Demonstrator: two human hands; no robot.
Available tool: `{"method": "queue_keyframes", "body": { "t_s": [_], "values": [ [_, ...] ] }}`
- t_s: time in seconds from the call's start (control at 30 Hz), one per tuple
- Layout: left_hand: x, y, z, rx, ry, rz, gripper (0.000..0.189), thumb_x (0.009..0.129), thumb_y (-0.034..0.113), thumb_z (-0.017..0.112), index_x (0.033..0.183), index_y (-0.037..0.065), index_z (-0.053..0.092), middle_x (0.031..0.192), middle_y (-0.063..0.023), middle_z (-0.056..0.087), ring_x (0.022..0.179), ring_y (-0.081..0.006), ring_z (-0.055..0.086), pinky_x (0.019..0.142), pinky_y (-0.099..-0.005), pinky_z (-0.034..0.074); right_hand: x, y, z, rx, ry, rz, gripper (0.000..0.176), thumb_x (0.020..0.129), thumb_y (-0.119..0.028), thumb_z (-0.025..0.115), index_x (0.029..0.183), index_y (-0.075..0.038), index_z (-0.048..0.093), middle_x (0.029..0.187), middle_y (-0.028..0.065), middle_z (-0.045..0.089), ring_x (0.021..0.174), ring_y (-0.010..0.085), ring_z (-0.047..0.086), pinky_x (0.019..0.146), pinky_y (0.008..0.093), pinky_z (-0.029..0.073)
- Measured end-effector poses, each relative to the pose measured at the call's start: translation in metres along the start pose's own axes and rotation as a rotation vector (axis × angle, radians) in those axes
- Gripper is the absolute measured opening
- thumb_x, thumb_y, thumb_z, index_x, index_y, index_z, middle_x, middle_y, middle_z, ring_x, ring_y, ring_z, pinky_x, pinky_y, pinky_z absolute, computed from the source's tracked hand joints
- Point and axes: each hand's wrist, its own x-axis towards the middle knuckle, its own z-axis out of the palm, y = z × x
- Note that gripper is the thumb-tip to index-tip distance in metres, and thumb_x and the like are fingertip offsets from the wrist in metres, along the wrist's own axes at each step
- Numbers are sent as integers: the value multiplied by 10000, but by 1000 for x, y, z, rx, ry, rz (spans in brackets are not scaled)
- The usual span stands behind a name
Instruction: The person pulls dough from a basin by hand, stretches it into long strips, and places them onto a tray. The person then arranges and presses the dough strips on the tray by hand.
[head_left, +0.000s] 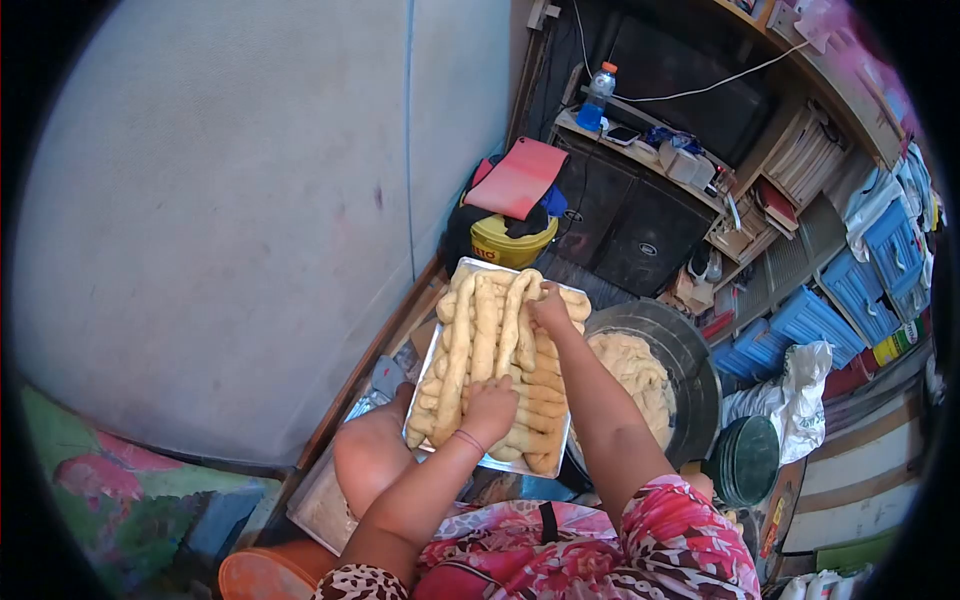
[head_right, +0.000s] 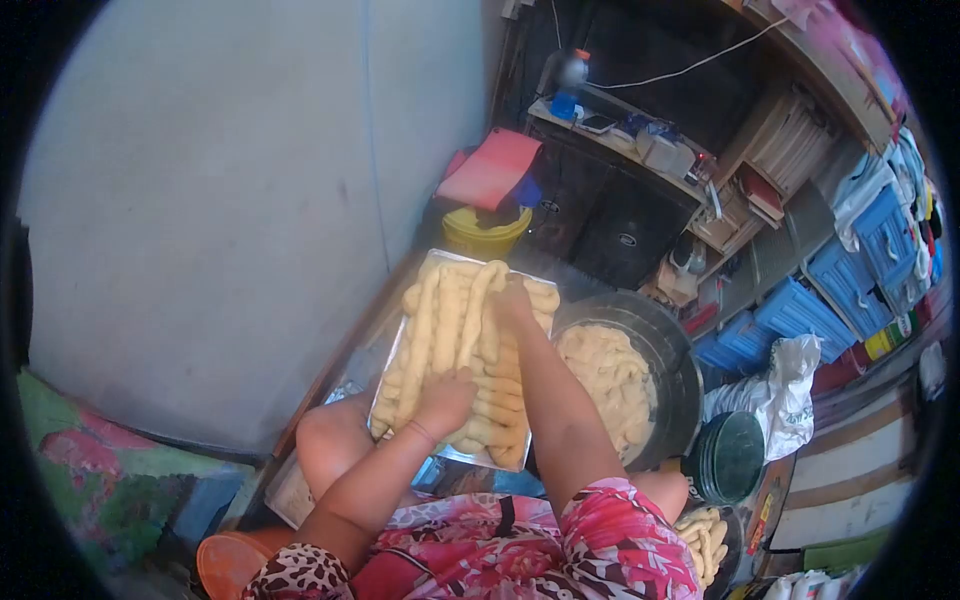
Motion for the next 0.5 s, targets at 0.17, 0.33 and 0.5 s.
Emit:
{"method": "queue_keyframes", "body": {
  "t_s": [0.17,0.33,0.5],
  "values": [
    [2,-2,1,-60,-45,-38,182,791,127,473,769,80,648,980,-89,530,951,-251,522,795,-367,394,0,-76,1,427,-369,255,486,744,-92,651,1168,-44,418,738,67,520,578,168,540,502,309,481],
    [-6,-5,1,96,76,44,196,805,154,475,802,91,660,999,-98,528,940,-258,520,806,-383,389,0,-28,37,-242,290,-23,564,682,-100,700,1176,-12,443,841,132,569,742,208,596,700,302,488],
    [0,-4,-2,39,31,-13,184,786,158,493,811,70,653,1009,-110,515,955,-273,506,800,-405,403,12,-26,39,454,-249,234,533,695,-101,699,1172,18,494,1006,193,588,912,278,583,807,320,465]
  ]
}}
